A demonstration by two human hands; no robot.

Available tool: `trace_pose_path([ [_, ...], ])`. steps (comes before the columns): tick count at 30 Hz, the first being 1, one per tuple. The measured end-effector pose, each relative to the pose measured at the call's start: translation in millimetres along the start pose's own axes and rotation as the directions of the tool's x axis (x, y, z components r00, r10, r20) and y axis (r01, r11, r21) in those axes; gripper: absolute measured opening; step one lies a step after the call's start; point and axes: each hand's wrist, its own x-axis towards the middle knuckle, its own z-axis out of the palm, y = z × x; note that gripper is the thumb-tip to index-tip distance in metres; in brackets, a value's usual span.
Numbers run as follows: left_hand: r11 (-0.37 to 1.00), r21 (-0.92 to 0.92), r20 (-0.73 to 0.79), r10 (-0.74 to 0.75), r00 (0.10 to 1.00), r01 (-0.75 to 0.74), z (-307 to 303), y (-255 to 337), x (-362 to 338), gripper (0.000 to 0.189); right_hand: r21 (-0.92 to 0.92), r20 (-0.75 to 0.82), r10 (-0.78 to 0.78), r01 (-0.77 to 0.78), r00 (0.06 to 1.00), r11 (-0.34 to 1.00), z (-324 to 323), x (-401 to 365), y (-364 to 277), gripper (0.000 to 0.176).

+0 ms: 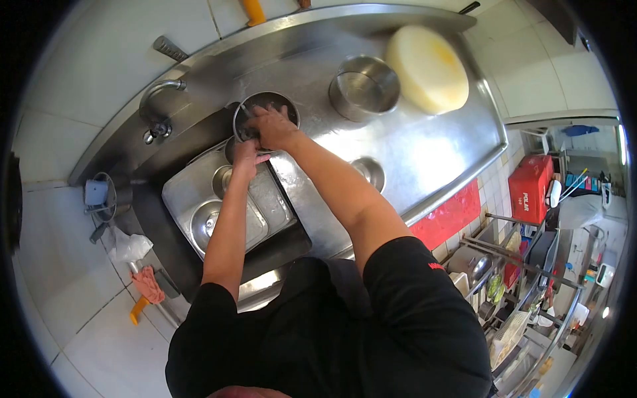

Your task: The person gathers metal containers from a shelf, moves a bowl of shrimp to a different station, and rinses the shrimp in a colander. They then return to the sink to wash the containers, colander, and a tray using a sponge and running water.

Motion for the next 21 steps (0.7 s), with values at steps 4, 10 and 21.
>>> trace_pose_path([
  [4,0.997,-0.081,0.021,-0.008,1.000,0.010,-9.2,-10.6,15.4,0.028,0.036,0.087,-0.039,0.036,0.995,0.999,-6.4,-0.9,-0.6,0.046],
  [10,0.996,-0.074,0.053,0.053,0.997,-0.049,-11.4,4.5,-9.4,0.039,0.153,-0.091,-0.166,0.179,0.982,0.972,-14.4,-21.4,15.4,0.031],
  [21,0.235,0.844,0.116,0.797,0.593,-0.482,28.4,32.1,-47.8,0.071,0.992,0.103,0.717,-0.125,0.690,-0.022,50.8,-50.8,49.7,0.020],
])
